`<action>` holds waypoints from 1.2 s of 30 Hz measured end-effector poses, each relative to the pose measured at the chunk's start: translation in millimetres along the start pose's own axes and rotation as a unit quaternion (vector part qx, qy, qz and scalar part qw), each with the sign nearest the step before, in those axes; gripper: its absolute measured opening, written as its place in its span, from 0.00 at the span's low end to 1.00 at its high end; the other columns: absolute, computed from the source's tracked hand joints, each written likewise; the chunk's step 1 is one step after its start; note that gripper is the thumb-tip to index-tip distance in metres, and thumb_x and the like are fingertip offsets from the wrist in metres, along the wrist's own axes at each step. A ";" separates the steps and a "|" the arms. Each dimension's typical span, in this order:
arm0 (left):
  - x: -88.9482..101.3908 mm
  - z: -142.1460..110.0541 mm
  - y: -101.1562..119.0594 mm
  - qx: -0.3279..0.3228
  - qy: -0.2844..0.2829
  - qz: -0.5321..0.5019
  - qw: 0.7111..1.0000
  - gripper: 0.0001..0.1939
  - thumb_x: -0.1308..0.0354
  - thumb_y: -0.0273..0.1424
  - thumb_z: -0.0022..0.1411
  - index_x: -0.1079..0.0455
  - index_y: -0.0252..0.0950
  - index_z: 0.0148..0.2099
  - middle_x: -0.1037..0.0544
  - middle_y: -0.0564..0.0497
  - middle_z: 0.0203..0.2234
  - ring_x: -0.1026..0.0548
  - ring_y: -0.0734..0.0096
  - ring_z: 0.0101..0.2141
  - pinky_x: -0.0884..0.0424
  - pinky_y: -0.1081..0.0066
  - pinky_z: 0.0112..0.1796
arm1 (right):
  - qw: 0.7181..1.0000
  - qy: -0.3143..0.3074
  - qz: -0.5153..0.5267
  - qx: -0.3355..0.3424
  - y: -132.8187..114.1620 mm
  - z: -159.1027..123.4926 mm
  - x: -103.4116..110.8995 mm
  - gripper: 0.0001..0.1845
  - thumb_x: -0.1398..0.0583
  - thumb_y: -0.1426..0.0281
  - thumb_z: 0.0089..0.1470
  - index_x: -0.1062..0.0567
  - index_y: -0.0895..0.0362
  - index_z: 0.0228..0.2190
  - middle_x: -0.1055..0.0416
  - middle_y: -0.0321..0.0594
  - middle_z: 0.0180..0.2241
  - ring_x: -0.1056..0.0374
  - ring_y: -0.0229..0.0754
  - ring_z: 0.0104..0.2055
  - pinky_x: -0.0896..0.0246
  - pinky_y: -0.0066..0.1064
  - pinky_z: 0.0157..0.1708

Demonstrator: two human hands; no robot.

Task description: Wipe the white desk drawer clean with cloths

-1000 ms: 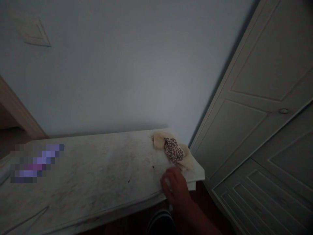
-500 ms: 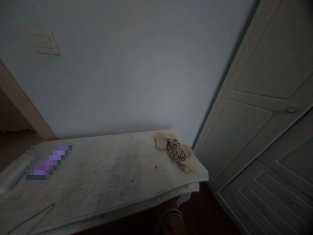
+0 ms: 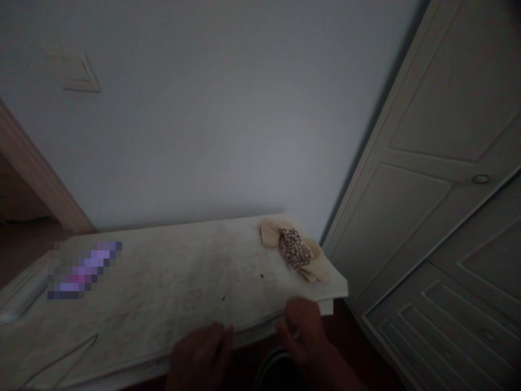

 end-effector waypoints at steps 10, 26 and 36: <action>71.3 128.5 -11.6 0.035 0.110 0.072 0.991 0.22 0.54 0.41 0.72 0.34 0.39 0.27 0.27 0.52 0.21 0.31 0.70 0.25 0.50 0.70 0.30 | 0.952 -0.044 -0.213 -0.213 111.1 120.1 -26.6 0.28 0.41 0.52 0.65 0.26 0.56 0.58 0.40 0.55 0.68 0.46 0.59 0.70 0.53 0.51 0.67; 102.0 91.3 4.7 0.035 0.229 -0.014 0.973 0.24 0.52 0.46 0.69 0.39 0.39 0.23 0.34 0.55 0.17 0.37 0.74 0.21 0.46 0.69 0.30 | 0.933 -0.038 -0.202 -0.295 122.6 108.1 -26.7 0.30 0.42 0.52 0.66 0.32 0.50 0.64 0.44 0.54 0.71 0.42 0.59 0.67 0.46 0.50 0.63; -88.9 -24.0 58.4 0.249 -0.114 -0.493 0.826 0.30 0.35 0.63 0.47 0.19 0.41 0.37 0.15 0.44 0.36 0.20 0.51 0.42 0.27 0.61 0.45 | 0.915 -0.166 -0.217 -0.297 138.9 126.8 -32.1 0.34 0.39 0.50 0.61 0.34 0.45 0.65 0.33 0.53 0.61 0.39 0.62 0.59 0.43 0.52 0.53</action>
Point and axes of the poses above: each hand's wrist, its own z-axis towards the middle knuckle, its own x-axis out of the back of the hand, y = z × x, the point moved 7 cm from there along z, towards the middle knuckle
